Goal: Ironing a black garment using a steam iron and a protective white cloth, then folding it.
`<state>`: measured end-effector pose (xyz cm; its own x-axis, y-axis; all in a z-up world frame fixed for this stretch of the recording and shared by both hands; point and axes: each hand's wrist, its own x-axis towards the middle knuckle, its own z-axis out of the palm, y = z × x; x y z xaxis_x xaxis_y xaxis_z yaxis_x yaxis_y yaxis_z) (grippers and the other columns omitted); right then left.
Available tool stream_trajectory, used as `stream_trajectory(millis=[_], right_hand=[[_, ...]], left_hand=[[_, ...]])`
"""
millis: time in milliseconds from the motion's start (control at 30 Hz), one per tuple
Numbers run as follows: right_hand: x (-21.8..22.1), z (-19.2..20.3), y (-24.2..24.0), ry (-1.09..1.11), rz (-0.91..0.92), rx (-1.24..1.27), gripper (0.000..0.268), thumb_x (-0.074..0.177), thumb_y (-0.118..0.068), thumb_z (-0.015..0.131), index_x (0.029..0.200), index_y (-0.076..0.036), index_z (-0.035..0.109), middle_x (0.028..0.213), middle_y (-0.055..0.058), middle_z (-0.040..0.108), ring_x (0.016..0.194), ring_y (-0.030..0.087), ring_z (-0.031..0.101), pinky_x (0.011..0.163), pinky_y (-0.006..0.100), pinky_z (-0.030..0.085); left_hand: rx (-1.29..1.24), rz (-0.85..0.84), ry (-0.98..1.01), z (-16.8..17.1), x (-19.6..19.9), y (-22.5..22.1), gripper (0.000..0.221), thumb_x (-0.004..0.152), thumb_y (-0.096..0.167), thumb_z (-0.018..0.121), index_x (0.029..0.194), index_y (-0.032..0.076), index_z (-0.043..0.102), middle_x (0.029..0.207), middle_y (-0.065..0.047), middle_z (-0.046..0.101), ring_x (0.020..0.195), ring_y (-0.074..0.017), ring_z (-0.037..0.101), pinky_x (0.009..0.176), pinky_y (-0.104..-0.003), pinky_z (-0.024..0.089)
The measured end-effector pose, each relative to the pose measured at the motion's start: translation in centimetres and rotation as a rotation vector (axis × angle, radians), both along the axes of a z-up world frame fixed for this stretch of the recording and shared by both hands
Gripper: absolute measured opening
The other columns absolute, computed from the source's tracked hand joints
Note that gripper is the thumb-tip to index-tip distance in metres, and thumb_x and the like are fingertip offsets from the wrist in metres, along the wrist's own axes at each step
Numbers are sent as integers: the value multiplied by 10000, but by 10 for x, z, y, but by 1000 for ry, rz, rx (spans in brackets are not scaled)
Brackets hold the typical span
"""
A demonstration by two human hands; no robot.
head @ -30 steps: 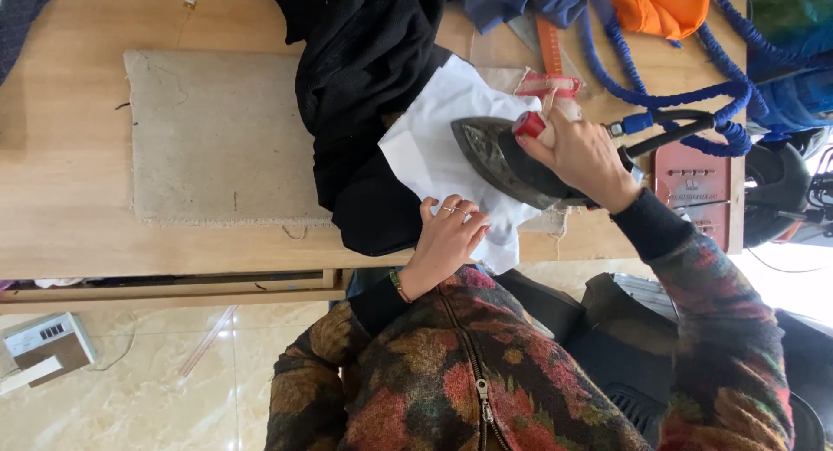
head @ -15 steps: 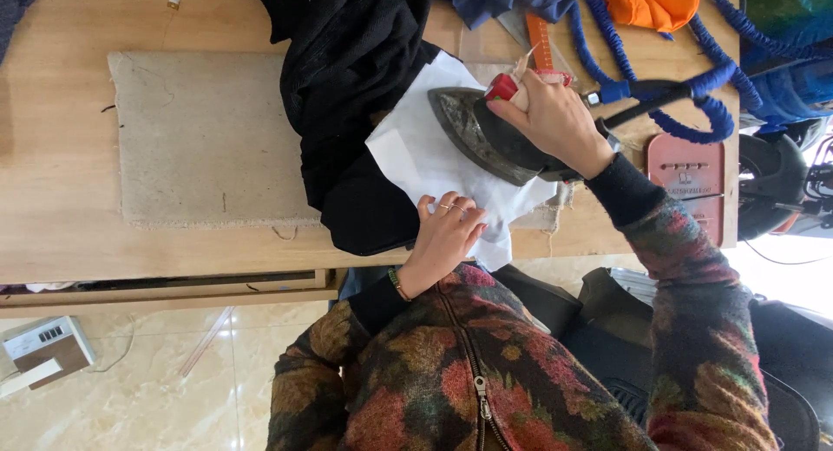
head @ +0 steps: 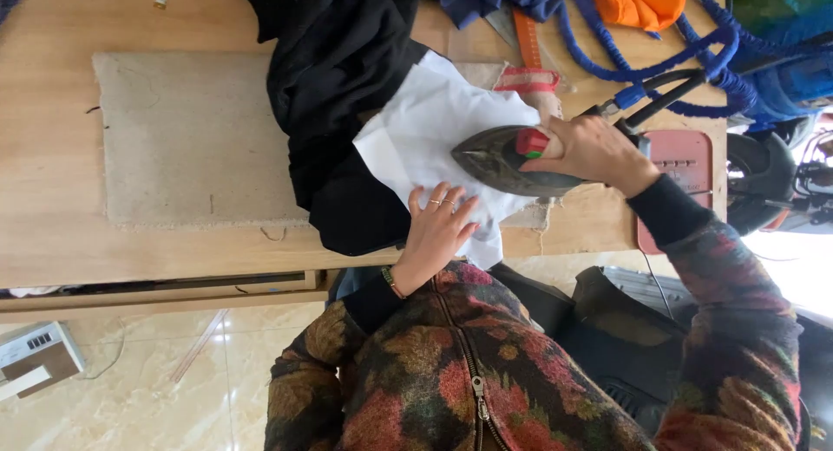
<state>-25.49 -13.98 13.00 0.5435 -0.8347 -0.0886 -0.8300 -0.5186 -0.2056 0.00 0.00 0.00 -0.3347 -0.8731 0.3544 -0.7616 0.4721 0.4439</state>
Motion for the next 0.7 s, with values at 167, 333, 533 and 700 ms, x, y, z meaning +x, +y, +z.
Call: stream_trajectory(millis=[167,333,533,700], right_hand=[[-82,-27,-11,268,-37,-174,656,793,-780,680,1105,-205,725,682,147,701,802,359,751,773,442,603],[-166,-26,-30,638,64,-412,557,945,-656,572,1238,-204,714,505,-80,527,479,101,597,528,216,491],[-253,-58,-29,862,33,-589,481,919,-461,478,1284,-273,730,575,-142,624,565,47,583,1028,264,404],[-286,-77,-29,900,-48,-551,474,955,-403,446,1321,-307,731,686,-201,678,773,-26,687,1272,292,353]], left_hand=[[157,-72,-183,29,0,-1,641,895,360,793,1464,200,545,1558,-173,476,1549,-356,236,1182,-698,47],[62,-57,-332,11,-2,-3,833,801,525,805,1524,277,473,1645,-102,364,1560,-328,216,1183,-741,156],[76,-43,-300,13,1,-2,822,834,502,793,1543,250,461,1663,-121,344,1567,-340,199,1189,-749,113],[79,3,-320,16,4,-3,827,847,480,790,1551,224,440,1661,-136,338,1564,-348,207,1176,-751,146]])
